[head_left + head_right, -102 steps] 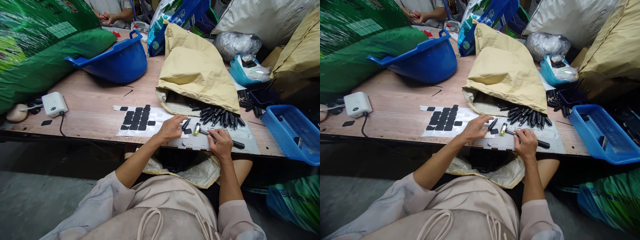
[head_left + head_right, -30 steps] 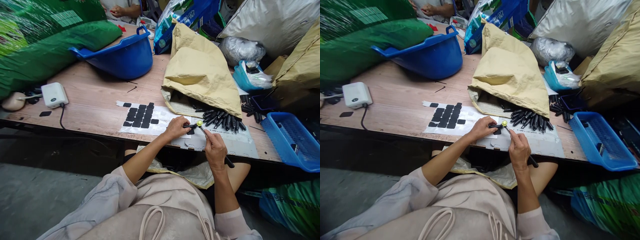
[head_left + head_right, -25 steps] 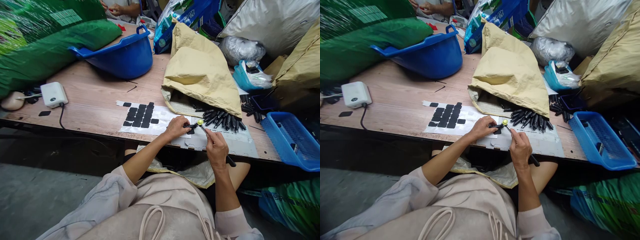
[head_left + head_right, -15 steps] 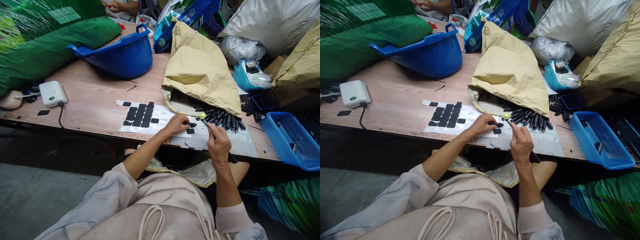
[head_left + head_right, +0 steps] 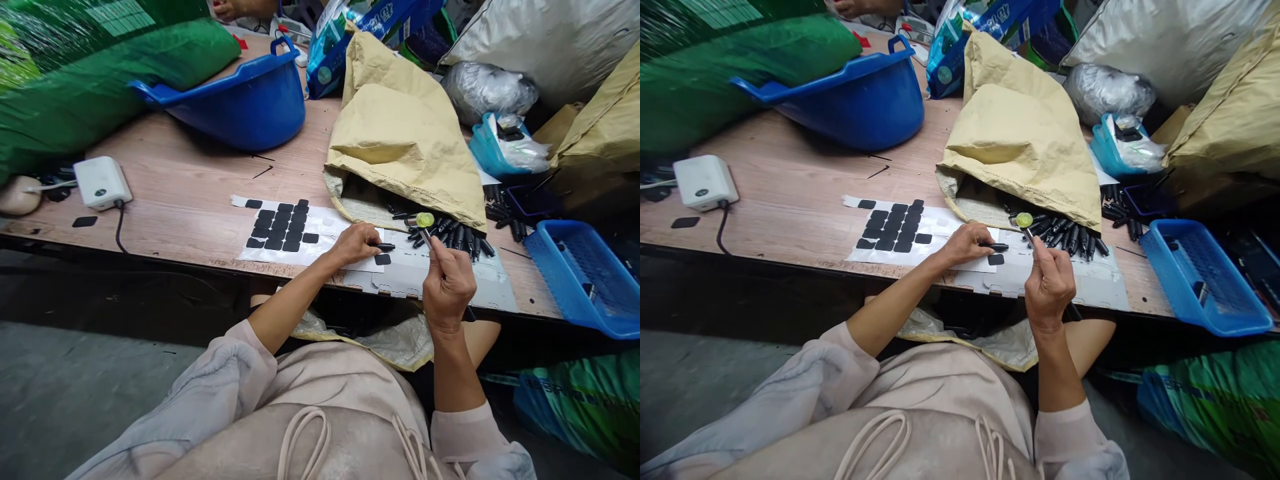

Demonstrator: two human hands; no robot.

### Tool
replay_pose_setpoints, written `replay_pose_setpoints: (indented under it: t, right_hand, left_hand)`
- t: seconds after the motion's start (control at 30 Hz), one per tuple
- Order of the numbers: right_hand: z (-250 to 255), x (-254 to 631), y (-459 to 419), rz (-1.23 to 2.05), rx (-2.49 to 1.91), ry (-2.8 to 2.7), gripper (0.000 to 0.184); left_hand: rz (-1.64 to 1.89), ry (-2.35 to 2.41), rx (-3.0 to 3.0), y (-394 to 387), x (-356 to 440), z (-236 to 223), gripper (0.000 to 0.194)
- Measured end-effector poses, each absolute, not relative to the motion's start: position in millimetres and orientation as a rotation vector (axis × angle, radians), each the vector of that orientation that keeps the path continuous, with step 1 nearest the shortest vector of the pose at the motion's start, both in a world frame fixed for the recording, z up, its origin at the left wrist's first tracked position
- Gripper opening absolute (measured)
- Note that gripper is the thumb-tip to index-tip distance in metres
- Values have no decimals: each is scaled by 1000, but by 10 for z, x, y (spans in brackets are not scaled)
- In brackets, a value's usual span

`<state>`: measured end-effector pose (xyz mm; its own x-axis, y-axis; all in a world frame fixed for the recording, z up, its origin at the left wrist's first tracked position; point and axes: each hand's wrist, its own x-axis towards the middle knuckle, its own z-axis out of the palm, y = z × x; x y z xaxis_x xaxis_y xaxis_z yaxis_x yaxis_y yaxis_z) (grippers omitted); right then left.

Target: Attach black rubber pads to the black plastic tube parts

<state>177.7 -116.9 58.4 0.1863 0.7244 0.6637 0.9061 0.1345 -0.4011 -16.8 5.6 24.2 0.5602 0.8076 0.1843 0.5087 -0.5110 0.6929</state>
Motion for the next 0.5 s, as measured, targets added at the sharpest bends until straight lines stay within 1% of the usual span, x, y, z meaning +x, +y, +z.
replay_pose_setpoints:
  t: [0.2,0.4,0.5]
  right_hand:
    - [369,1762,-1197,-187,-1777,-1676,34]
    - [629,1801,-1193,-224,-1666,-1568,32]
    - [667,1829,-1201,-198,-1658,-1538,33]
  left_hand:
    - [673,1028,2244,64,-168,248,5]
    - [695,1033,2247,70,-175,221,4]
    - [687,1034,2249,80,-182,219,6]
